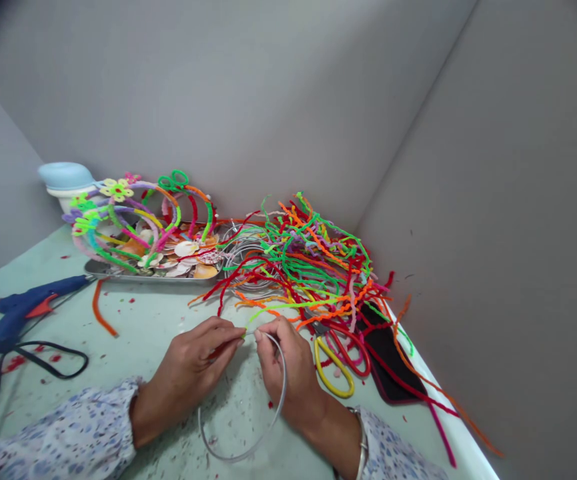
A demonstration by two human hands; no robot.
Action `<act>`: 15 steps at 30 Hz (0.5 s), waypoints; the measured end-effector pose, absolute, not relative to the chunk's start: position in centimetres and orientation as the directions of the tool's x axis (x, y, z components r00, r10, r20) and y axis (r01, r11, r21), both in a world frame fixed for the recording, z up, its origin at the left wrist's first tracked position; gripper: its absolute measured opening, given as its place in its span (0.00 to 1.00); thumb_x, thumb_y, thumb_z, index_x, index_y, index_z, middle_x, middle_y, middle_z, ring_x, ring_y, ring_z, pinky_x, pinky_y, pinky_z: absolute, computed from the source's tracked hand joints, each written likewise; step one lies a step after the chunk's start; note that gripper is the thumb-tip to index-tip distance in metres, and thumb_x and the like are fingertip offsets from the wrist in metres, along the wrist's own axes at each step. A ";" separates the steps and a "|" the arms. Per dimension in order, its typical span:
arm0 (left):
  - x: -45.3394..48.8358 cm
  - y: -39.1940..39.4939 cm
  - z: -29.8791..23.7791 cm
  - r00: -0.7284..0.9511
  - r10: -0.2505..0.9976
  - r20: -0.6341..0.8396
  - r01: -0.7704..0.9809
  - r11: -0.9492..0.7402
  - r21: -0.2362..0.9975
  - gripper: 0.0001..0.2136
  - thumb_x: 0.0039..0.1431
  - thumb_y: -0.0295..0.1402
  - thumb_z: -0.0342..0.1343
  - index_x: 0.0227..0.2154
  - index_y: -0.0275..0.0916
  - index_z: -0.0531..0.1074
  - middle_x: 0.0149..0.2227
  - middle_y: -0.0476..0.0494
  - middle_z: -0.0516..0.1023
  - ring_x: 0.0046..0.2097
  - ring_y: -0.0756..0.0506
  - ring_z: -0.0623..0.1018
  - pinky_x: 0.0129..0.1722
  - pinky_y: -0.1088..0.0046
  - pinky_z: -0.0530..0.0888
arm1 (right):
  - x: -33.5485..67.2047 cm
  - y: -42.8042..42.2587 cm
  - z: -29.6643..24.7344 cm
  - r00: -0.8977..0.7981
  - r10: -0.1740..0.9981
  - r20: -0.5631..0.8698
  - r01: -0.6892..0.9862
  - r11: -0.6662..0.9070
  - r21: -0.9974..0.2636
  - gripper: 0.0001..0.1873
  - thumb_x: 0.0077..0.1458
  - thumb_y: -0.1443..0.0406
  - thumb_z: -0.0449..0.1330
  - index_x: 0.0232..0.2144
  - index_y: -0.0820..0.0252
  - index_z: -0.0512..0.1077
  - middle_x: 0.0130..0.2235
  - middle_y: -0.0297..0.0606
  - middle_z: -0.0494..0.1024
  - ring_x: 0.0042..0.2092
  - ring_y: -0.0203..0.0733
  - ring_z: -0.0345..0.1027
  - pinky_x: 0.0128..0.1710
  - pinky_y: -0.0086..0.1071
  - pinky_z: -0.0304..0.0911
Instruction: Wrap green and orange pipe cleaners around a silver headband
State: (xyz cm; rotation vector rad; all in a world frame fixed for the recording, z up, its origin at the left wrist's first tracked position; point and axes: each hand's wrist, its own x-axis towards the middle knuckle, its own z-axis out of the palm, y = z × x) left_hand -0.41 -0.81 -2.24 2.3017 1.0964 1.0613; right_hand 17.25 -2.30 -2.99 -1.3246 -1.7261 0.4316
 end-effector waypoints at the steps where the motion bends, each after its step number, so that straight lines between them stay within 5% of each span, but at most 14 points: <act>1: -0.4 -0.9 -2.2 0.410 0.785 0.464 0.495 -0.619 0.610 0.11 0.61 0.25 0.51 0.43 0.40 0.75 0.37 0.43 0.76 0.37 0.48 0.77 0.37 0.74 0.73 | 17.2 -2.3 -3.0 -0.032 0.897 0.441 0.591 0.373 -0.715 0.08 0.61 0.64 0.52 0.31 0.58 0.68 0.28 0.34 0.73 0.29 0.38 0.68 0.30 0.29 0.62; 15: -0.1 -1.1 -1.4 0.393 0.853 0.343 0.501 -0.512 0.698 0.08 0.62 0.25 0.47 0.36 0.39 0.71 0.35 0.45 0.72 0.36 0.47 0.73 0.36 0.73 0.69 | 17.1 -2.5 -2.7 -0.097 0.838 0.538 0.609 0.477 -0.634 0.05 0.61 0.66 0.53 0.33 0.58 0.68 0.29 0.35 0.74 0.31 0.39 0.70 0.32 0.30 0.64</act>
